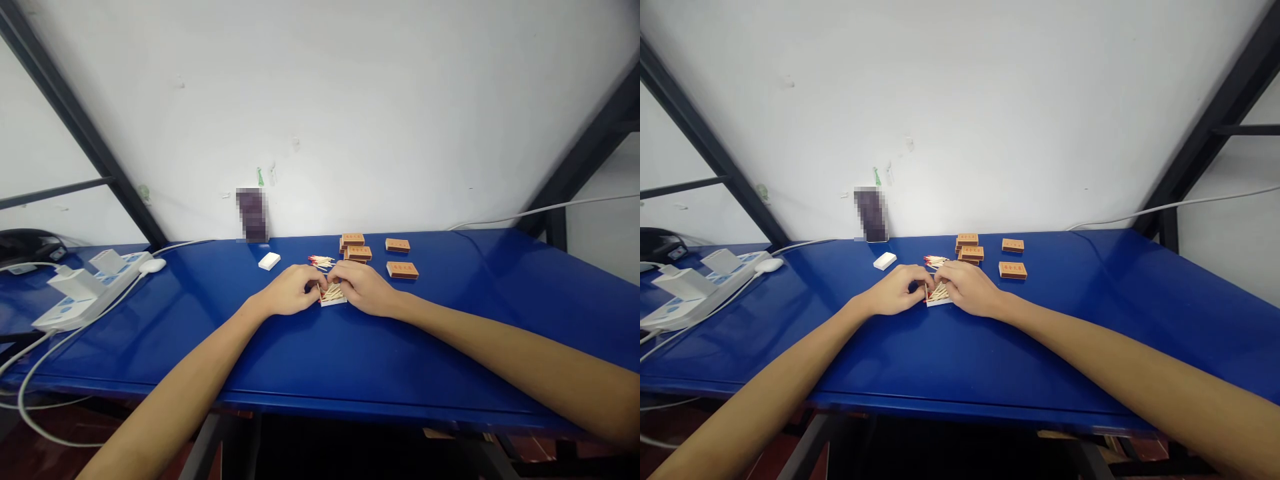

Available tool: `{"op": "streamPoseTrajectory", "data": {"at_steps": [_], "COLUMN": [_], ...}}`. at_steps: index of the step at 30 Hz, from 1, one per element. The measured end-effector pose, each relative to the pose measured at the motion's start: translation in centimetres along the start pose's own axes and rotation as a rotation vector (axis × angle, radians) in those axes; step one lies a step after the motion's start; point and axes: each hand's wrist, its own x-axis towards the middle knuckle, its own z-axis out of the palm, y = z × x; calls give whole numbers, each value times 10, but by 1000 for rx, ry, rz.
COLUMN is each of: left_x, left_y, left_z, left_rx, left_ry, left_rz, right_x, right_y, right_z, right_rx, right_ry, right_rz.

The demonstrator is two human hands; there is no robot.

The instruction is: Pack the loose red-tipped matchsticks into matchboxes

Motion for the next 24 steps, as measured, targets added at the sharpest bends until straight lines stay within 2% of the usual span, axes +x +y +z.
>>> {"op": "streamPoseTrajectory", "data": {"at_steps": [15,19,24], "left_x": [-1,1,0], "left_y": [1,2,7], "left_z": [2,2,-1], "left_rx": [-73,-1,84], "left_ry": [-24,9,42], "left_rz": [-45,-36,33], "right_x": [0,0,-1], "right_y": [0,1,1], "right_z": [0,-2,-4], "right_rx": [38,58,70], "right_ry": [23,5,46], "right_rz": [50,24,46]}}
